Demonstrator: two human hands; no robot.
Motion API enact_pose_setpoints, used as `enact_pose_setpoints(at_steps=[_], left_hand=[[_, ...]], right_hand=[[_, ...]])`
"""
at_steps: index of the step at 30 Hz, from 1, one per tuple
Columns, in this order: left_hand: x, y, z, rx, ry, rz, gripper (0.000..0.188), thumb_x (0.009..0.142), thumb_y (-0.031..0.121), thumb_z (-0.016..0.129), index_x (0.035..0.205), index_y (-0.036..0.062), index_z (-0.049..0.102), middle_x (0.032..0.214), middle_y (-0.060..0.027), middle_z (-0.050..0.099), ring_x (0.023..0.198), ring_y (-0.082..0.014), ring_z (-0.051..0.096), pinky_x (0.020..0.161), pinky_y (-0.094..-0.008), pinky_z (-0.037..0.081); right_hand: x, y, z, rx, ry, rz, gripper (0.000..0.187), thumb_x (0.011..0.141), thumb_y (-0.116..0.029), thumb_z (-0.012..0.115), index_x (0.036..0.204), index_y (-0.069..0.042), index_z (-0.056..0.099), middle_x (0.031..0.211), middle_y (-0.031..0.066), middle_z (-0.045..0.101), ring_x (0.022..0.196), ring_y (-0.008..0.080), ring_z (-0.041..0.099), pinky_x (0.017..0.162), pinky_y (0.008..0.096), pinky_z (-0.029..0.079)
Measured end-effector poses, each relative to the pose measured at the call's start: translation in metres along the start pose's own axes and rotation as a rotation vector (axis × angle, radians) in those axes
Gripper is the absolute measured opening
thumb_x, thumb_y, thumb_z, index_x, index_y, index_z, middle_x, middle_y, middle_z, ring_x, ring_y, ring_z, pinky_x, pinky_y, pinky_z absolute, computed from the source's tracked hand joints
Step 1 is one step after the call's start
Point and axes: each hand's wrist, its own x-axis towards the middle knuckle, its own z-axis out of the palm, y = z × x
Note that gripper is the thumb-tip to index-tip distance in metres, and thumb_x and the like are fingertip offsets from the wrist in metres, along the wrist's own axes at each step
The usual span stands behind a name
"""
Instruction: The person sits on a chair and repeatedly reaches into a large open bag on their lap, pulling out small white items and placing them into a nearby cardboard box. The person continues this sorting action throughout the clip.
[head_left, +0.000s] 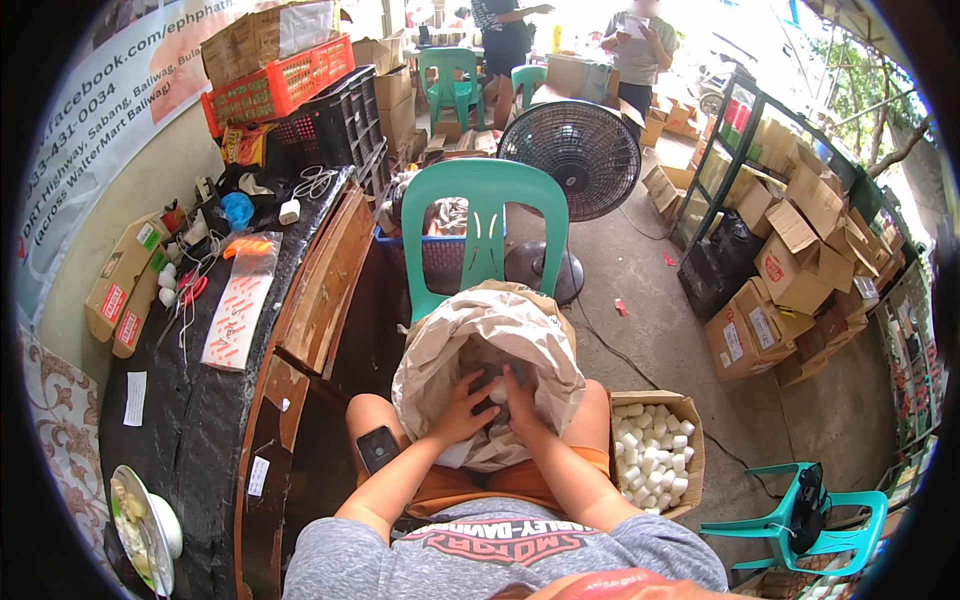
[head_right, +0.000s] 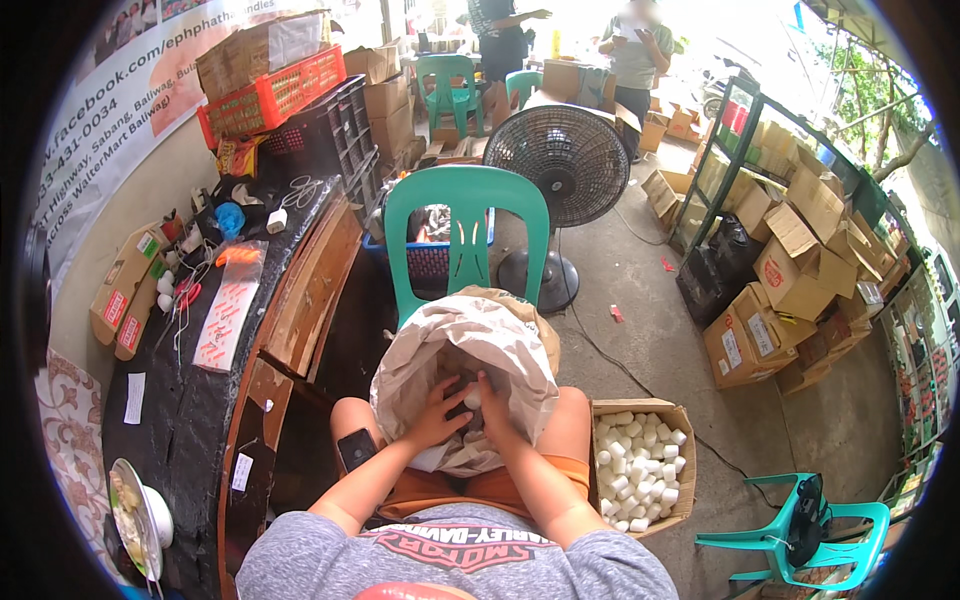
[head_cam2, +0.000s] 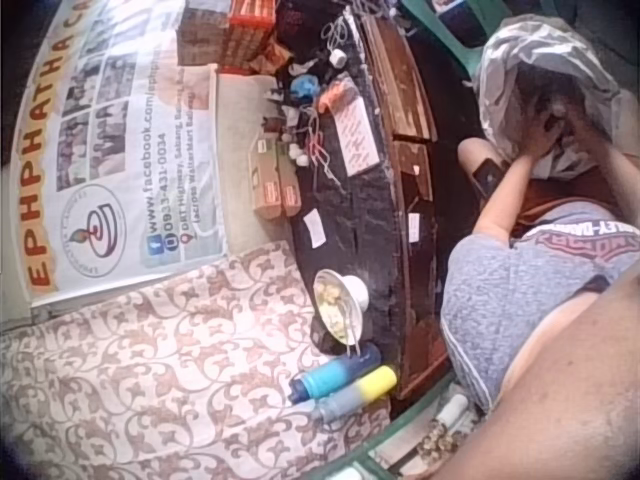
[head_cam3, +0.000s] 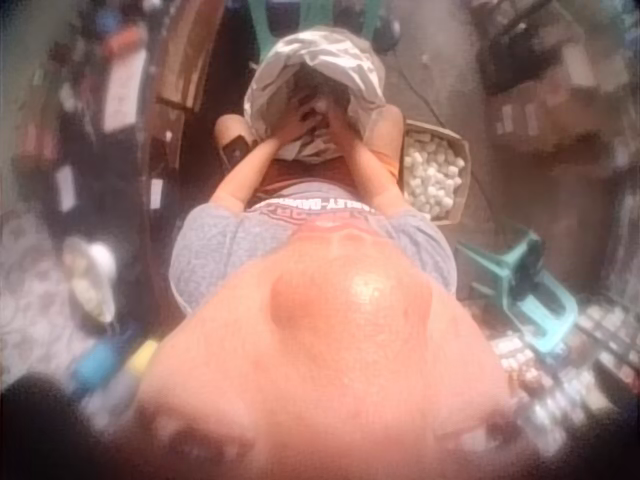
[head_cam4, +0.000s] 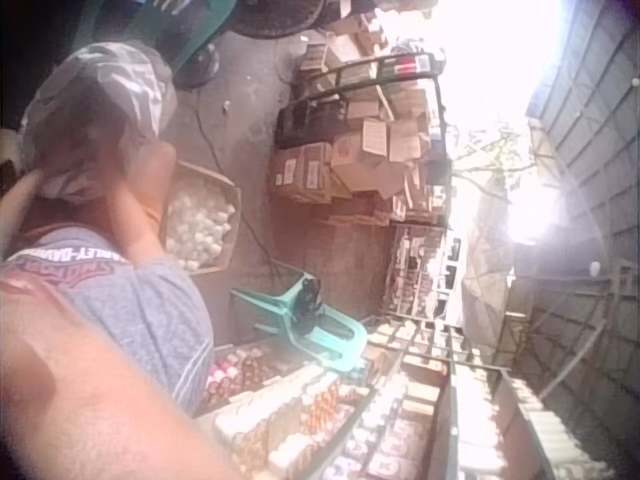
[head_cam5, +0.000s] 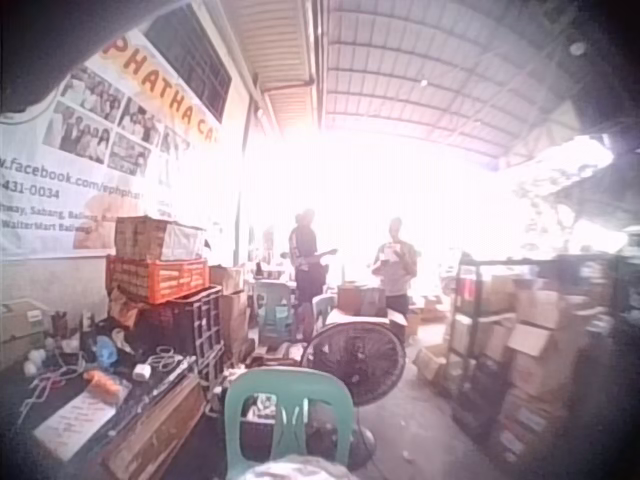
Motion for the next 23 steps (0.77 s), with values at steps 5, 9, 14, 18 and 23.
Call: enact_pose_setpoints(at_steps=[5,9,14,18,23], left_hand=[[0.0,-0.012,0.008,-0.313,0.044,-0.185,0.053,0.073,0.03,0.072,0.12,0.0137,0.055,0.131,-0.0159,0.037,0.12,-0.0339,0.038,0.1,-0.0394,0.034],[-0.002,0.005,-0.001,-0.179,-0.033,-0.144,0.05,0.073,0.03,0.073,0.117,0.0109,0.056,0.129,-0.0153,0.039,0.118,-0.0319,0.04,0.098,-0.0394,0.035],[0.001,-0.002,0.006,-0.219,0.212,-0.238,0.05,0.074,0.03,0.072,0.114,0.0052,0.056,0.124,-0.0168,0.045,0.116,-0.0324,0.043,0.097,-0.0399,0.035],[0.006,-0.004,-0.001,-0.147,0.246,-0.335,0.051,0.079,0.033,0.066,0.118,0.0012,0.054,0.125,-0.019,0.046,0.116,-0.0347,0.041,0.101,-0.0392,0.031],[-0.001,-0.016,0.01,-0.227,0.084,-0.225,0.055,0.085,0.036,0.058,0.132,0.0116,0.045,0.145,-0.0157,0.023,0.128,-0.0339,0.028,0.105,-0.0373,0.023]], right_hand=[[0.004,0.001,-0.001,0.044,-0.011,0.047,0.069,0.085,-0.049,0.055,0.129,0.002,0.038,0.121,0.0136,0.05,0.108,0.0227,0.049,0.087,0.0316,0.042],[-0.019,-0.03,0.013,-0.072,0.106,0.053,0.075,0.086,-0.052,0.052,0.133,0.003,0.031,0.126,0.0154,0.045,0.113,0.0232,0.046,0.09,0.0325,0.041],[-0.002,-0.002,0.004,0.106,0.127,0.015,0.076,0.086,-0.054,0.049,0.134,0.001,0.03,0.131,0.0159,0.04,0.118,0.0237,0.041,0.096,0.0349,0.036],[-0.006,0.01,-0.001,-0.181,-0.188,-0.084,0.059,0.09,-0.046,0.048,0.126,0.0,0.04,0.121,0.0124,0.049,0.108,0.0221,0.049,0.092,0.0338,0.039],[0.013,0.019,-0.007,0.316,-0.165,0.123,0.055,0.09,-0.046,0.049,0.125,-0.005,0.044,0.118,0.0099,0.053,0.103,0.0206,0.054,0.096,0.0333,0.037]])
